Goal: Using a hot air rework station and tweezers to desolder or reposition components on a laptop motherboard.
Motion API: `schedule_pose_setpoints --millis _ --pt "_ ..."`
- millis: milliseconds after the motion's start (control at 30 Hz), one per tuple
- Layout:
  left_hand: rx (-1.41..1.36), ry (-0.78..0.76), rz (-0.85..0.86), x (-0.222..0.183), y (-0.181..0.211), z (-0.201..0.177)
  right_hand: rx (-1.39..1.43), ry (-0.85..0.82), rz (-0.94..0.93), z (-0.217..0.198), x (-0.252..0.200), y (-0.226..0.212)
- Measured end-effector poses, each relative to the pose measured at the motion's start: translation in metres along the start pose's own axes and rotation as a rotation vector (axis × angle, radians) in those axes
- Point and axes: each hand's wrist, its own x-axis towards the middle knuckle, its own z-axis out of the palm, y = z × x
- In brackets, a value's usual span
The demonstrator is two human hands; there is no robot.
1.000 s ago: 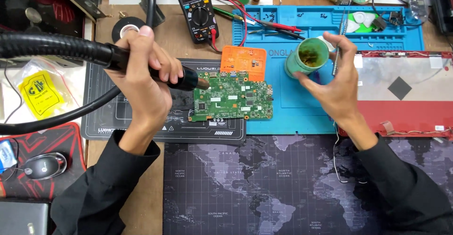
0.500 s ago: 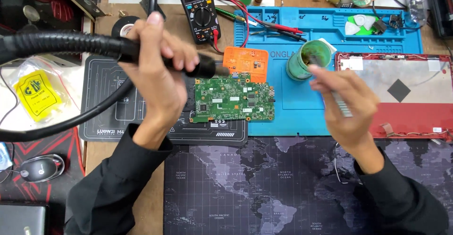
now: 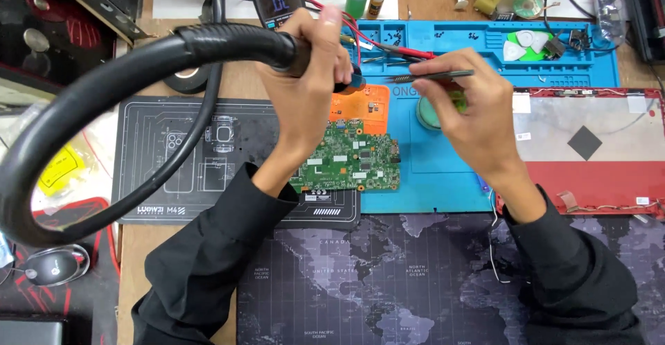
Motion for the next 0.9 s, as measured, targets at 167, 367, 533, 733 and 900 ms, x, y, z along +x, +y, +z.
schedule_pose_setpoints --millis 167,367,533,733,900 --pt "0.021 -0.033 -0.025 0.001 -0.004 0.002 0.011 0.117 0.006 0.002 -0.013 -0.004" --pt "0.014 0.001 -0.014 0.003 0.002 -0.003 -0.018 0.329 -0.024 -0.036 -0.047 0.020" --pt "0.009 0.029 -0.005 0.000 0.007 0.001 0.051 0.294 0.420 -0.042 -0.074 0.047" --pt "-0.085 0.082 -0.133 -0.012 0.011 0.008 -0.057 0.051 0.497 -0.026 -0.060 0.033" --pt "-0.103 0.062 -0.076 -0.012 0.015 0.004 -0.088 -0.034 0.469 -0.017 -0.049 0.040"
